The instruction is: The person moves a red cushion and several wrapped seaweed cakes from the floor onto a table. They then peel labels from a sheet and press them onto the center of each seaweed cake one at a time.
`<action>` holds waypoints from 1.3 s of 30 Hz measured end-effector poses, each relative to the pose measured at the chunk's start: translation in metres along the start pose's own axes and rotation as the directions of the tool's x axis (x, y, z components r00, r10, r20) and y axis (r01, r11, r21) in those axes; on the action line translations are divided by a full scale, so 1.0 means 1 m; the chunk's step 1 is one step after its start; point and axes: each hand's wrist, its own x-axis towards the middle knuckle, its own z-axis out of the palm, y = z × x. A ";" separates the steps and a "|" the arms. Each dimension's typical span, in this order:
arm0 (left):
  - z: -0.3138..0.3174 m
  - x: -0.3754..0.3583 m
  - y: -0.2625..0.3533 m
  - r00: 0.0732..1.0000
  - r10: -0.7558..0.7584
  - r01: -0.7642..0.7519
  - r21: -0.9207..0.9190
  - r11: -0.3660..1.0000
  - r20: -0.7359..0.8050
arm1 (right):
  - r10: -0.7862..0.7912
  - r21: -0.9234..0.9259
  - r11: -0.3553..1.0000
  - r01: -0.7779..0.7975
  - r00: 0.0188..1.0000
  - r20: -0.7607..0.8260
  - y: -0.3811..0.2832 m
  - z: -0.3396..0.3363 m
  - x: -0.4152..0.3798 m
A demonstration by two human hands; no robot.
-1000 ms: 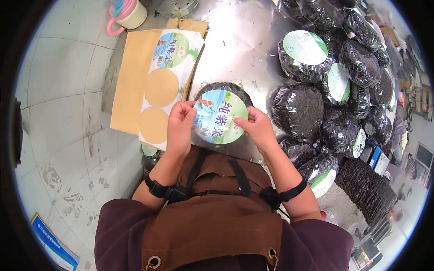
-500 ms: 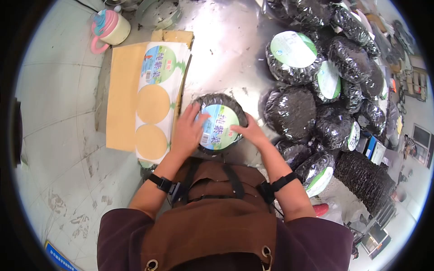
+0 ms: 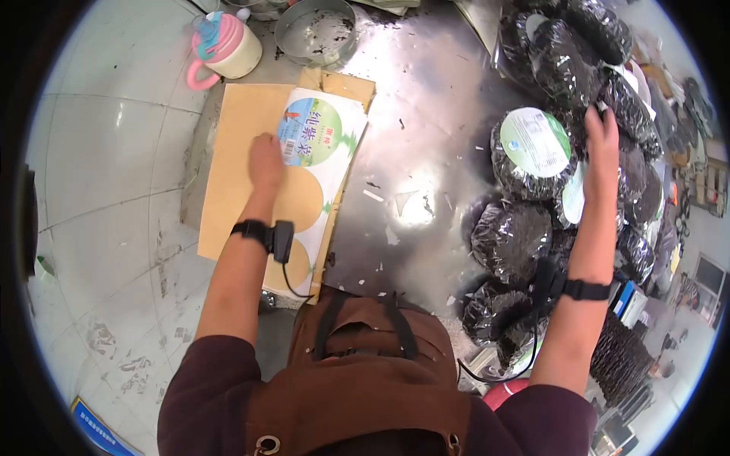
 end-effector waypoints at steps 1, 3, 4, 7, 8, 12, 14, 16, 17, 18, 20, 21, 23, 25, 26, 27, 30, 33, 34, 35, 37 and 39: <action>0.008 0.000 0.006 0.978 -0.111 0.100 0.073 0.992 0.178 | -0.038 -0.196 0.981 0.012 0.991 -0.129 0.050 -0.018 0.014; 0.012 -0.002 0.010 0.983 -0.144 0.143 0.015 0.990 0.115 | 0.313 -0.013 0.945 -0.327 0.915 -0.255 0.140 -0.037 0.017; 0.012 -0.002 0.010 0.986 -0.157 0.159 -0.036 0.987 0.055 | 0.434 -0.006 0.900 -0.436 0.896 -0.091 0.143 -0.037 0.004; 0.019 0.014 0.022 0.990 -0.140 0.140 -0.031 0.990 0.005 | 0.606 0.107 0.794 -0.599 0.793 -0.059 0.168 -0.018 -0.002; 0.021 0.016 0.025 0.990 -0.141 0.141 -0.028 0.990 0.014 | 0.580 0.092 0.814 -0.573 0.812 -0.072 0.161 -0.014 -0.002; 0.023 0.016 0.031 0.976 -0.219 0.218 -0.054 0.974 -0.018 | 0.190 -0.019 0.981 -0.195 0.970 -0.154 0.140 0.010 -0.028; 0.021 0.015 0.031 0.971 -0.238 0.235 -0.079 0.969 -0.026 | -0.361 -0.539 0.782 0.314 0.932 0.019 0.086 0.040 -0.076; 0.021 0.015 0.033 0.965 -0.257 0.248 -0.130 0.960 -0.053 | -0.561 -0.588 0.462 0.664 0.732 0.386 0.029 0.065 -0.126; 0.022 0.015 0.034 0.967 -0.248 0.239 -0.130 0.962 -0.054 | -0.547 -0.434 0.466 0.771 0.637 0.543 0.028 0.073 -0.147; 0.022 0.014 0.033 0.967 -0.248 0.238 -0.127 0.963 -0.066 | -0.407 -0.327 0.526 0.785 0.570 0.714 0.013 0.081 -0.173; 0.022 0.013 0.036 0.967 -0.245 0.234 -0.130 0.963 -0.075 | -0.318 -0.171 0.626 0.761 0.450 0.835 0.053 0.092 -0.214; 0.021 0.014 0.038 0.969 -0.233 0.223 -0.113 0.968 -0.086 | -0.321 -0.202 0.642 0.740 0.498 0.805 0.067 0.095 -0.221; 0.023 0.013 0.035 0.969 -0.230 0.221 -0.091 0.971 -0.094 | -0.391 -0.234 0.646 0.727 0.578 0.717 0.066 0.101 -0.218; 0.026 0.013 0.029 0.977 -0.166 0.153 -0.105 0.983 -0.131 | -0.431 -0.303 0.672 0.676 0.689 0.583 0.063 0.107 -0.213; 0.024 0.012 0.030 0.978 -0.161 0.148 -0.103 0.984 -0.131 | -0.430 -0.303 0.674 0.673 0.692 0.580 0.061 0.112 -0.206; 0.022 0.011 0.033 0.977 -0.164 0.147 -0.120 0.982 -0.138 | -0.462 -0.317 0.643 0.697 0.683 0.565 0.057 0.118 -0.200; 0.023 0.009 0.034 0.973 -0.163 0.139 -0.146 0.979 -0.164 | -0.475 -0.344 0.586 0.733 0.656 0.587 0.063 0.137 -0.183; 0.022 0.003 0.029 0.976 -0.079 0.021 -0.272 0.962 -0.203 | -0.407 -0.381 0.578 0.721 0.660 0.632 0.066 0.131 -0.193; 0.022 -0.002 0.029 0.973 -0.021 -0.072 -0.385 0.920 -0.232 | -0.358 -0.400 0.586 0.705 0.667 0.653 0.066 0.124 -0.196; 0.006 -0.015 0.041 0.975 -0.015 -0.075 -0.389 0.918 -0.223 | -0.309 -0.416 0.583 0.698 0.664 0.681 0.067 0.114 -0.205; -0.035 -0.054 0.068 0.961 0.086 -0.240 -0.629 0.740 -0.264 | -0.296 -0.350 0.685 0.638 0.684 0.667 0.079 0.096 -0.212; -0.077 -0.100 0.095 0.986 0.100 -0.166 -0.807 0.567 -0.132 | -0.299 -0.238 0.838 0.492 0.777 0.553 0.075 0.083 -0.214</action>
